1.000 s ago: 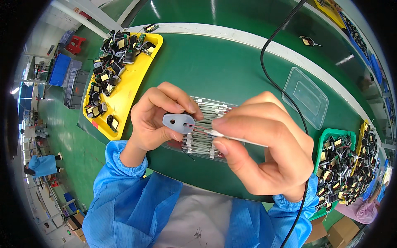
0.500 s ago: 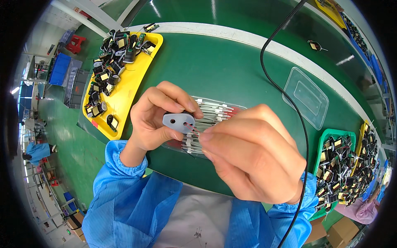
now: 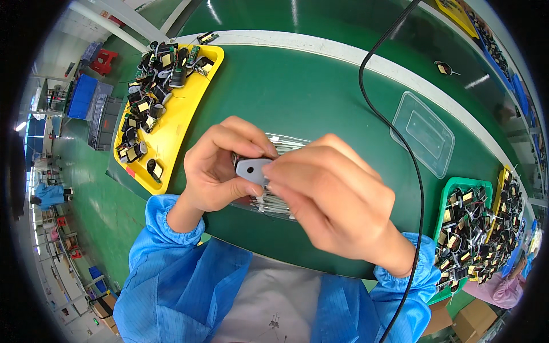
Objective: The person opens a plastic container of cotton swabs and repeatedly picks up small electronic components from a yellow tray. They use a cotton swab to clean or apply a substance to the surface of each component before placing it back into the tray. The process is repeated for multiple units in a repetitive assembly line fashion.
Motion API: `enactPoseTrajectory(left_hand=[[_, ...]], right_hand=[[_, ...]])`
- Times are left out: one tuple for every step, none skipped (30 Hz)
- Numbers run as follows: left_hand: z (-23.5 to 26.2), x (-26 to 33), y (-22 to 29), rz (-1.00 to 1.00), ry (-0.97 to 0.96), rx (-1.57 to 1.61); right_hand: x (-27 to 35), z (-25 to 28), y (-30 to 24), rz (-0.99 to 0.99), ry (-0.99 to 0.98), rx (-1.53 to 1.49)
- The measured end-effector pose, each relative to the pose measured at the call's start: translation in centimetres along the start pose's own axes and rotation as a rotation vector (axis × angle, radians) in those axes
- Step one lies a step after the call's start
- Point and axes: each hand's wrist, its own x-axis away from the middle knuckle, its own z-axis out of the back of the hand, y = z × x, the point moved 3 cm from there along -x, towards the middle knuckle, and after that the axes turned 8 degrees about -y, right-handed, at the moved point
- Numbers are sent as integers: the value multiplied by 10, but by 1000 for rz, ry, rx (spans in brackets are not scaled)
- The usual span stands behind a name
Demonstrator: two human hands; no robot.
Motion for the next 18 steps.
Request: enactPoseTrajectory(left_hand=[[-1,0,0,28,42,69],[-4,0,1,55,85,138],[-5,1,0,83,128,207],[-6,1,0,77,134,197],[-5,1,0,72,140,188],[-5,1,0,66,147,177],[-4,1,1,52,100,116],[-2,1,2,37,53,55],[-1,1,3,23,7,-7],[0,1,4,-1,-25,-28],[1,1,5,-25,-57,-50],[0,1,6,-50,-90,-71],[0,1,5,-47,-91,-76],[0,1,5,-44,-93,-81],[0,2,5,-42,-95,-85],[-1,2,4,-38,-79,-57],[-3,3,3,-35,-64,-28],[-4,3,3,-32,-49,0]], right_hand=[[0,0,1,-13,6,-1],[0,1,2,-43,0,11],[0,3,2,-73,-7,24],[0,4,3,-103,-14,35],[0,4,3,-85,-28,28],[0,3,4,-67,-41,21],[-1,3,4,-51,-53,16],[-2,4,4,-29,-91,4],[-3,5,4,-7,-129,-7],[-4,6,4,13,-166,-17],[-4,6,4,26,-173,-37],[-3,5,5,39,-180,-56],[-3,5,6,55,-187,-79],[-2,4,7,50,-186,-93],[-1,4,9,44,-186,-106],[-1,3,10,39,-185,-119],[-1,3,10,48,-171,-109],[-1,3,11,56,-156,-99]])
